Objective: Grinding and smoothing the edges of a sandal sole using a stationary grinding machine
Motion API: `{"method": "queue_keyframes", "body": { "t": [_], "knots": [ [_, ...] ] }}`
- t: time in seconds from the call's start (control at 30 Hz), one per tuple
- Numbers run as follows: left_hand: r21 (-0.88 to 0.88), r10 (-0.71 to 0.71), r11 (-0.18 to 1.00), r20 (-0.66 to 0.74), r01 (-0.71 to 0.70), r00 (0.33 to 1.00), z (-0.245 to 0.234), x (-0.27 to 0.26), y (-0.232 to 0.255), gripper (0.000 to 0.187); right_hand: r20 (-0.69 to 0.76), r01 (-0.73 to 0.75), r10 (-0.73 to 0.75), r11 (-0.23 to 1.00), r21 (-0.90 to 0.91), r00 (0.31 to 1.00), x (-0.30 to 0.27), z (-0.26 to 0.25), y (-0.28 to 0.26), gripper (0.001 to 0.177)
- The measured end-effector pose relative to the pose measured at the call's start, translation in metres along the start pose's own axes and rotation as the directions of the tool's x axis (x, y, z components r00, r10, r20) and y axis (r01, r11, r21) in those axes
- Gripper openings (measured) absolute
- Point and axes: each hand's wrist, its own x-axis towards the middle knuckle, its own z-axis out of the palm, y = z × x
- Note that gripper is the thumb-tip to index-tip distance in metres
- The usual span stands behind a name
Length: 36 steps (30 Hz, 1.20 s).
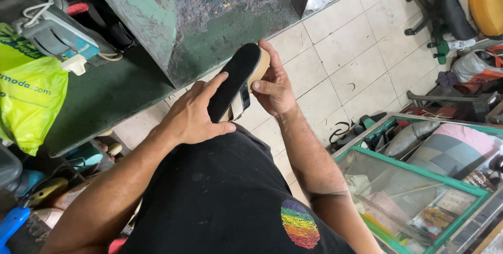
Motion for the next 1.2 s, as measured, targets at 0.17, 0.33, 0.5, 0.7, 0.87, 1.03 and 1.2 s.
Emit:
{"method": "queue_keyframes", "body": {
  "t": [0.17, 0.33, 0.5, 0.7, 0.87, 1.03, 1.2],
  "knots": [
    [0.253, 0.048, 0.967, -0.087, -0.025, 0.995, 0.004, -0.006, -0.003, 0.111, 0.023, 0.0, 0.0, 1.0, 0.002, 1.0, 0.003, 0.014, -0.003, 0.094],
    [0.576, 0.188, 0.818, -0.263, -0.003, 0.946, 0.012, -0.011, -0.01, 0.112, 0.042, 0.005, -0.001, 0.997, -0.081, 0.999, 0.005, 0.023, -0.004, 0.105],
    [0.57, 0.299, 0.819, -0.322, -0.068, 0.898, 0.019, -0.016, -0.019, 0.117, -0.022, 0.054, -0.058, 0.987, -0.149, 0.998, 0.001, 0.019, 0.005, 0.098],
    [0.06, 0.022, 0.998, -0.304, -0.004, 0.952, -0.009, -0.027, -0.009, 0.096, 0.021, 0.086, -0.084, 0.979, -0.185, 0.996, 0.002, 0.017, -0.001, 0.086],
    [0.05, -0.074, 0.994, -0.289, 0.092, 0.955, 0.012, -0.02, -0.084, 0.061, 0.016, 0.1, -0.099, 0.974, -0.201, 0.995, 0.002, -0.001, 0.0, 0.079],
    [0.423, 0.487, 0.864, -0.571, -0.272, 0.661, 0.017, -0.013, -0.094, 0.035, 0.02, 0.137, -0.144, 0.878, -0.459, 0.989, 0.008, 0.016, -0.032, 0.061],
    [0.573, 0.62, 0.77, -0.566, -0.281, 0.544, -0.013, -0.017, -0.058, 0.02, 0.064, 0.169, -0.163, 0.787, -0.593, 0.985, 0.014, 0.008, -0.046, 0.054]
  ]
}}
